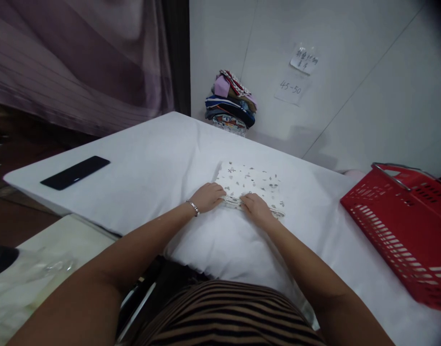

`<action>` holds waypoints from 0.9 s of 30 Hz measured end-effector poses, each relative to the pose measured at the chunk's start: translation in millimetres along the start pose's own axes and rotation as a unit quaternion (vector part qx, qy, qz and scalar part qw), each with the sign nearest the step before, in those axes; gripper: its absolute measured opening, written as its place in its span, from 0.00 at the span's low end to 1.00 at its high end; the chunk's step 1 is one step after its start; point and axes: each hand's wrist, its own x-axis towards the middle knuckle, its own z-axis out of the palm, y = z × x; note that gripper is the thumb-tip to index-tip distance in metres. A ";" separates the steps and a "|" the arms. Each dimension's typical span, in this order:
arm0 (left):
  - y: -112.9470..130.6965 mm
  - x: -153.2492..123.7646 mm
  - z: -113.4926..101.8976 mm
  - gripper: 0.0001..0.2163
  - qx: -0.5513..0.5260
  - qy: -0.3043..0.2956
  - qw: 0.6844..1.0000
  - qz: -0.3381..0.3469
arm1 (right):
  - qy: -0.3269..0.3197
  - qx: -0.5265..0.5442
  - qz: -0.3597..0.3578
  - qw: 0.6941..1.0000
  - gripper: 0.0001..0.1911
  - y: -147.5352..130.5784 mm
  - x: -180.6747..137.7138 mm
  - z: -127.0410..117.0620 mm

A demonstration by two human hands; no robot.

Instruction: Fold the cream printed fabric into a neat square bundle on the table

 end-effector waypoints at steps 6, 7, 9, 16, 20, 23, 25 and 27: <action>-1.5 4.0 1.7 0.09 0.021 0.000 1.000 0.003 | 0.022 0.005 -0.001 1.000 0.13 3.6 0.1 2.5; -1.3 4.3 2.1 0.09 0.033 0.006 0.999 0.006 | 0.029 -0.001 -0.002 1.000 0.13 3.9 -0.1 3.6; -0.9 4.8 2.7 0.09 0.057 0.032 0.998 0.013 | 0.052 -0.013 0.002 0.999 0.13 3.8 -0.4 5.8; -1.0 1.8 10.8 0.09 0.093 0.083 0.992 0.031 | 0.052 -0.045 0.025 0.997 0.13 -2.3 -1.6 14.2; -1.2 -3.1 14.4 0.10 0.094 0.072 0.992 0.035 | 0.039 -0.047 0.016 0.998 0.13 -2.2 -2.0 16.7; -0.3 -4.6 14.2 0.11 0.101 0.071 0.992 0.034 | 0.042 -0.052 0.011 0.998 0.13 -0.7 -1.6 17.1; 1.6 -5.5 14.1 0.12 0.101 0.082 0.991 0.037 | 0.044 -0.053 0.009 0.998 0.14 -0.1 -1.2 17.4; 4.8 -6.8 14.4 0.13 0.097 0.101 0.989 0.042 | 0.044 -0.048 0.011 0.998 0.14 0.1 -1.2 17.7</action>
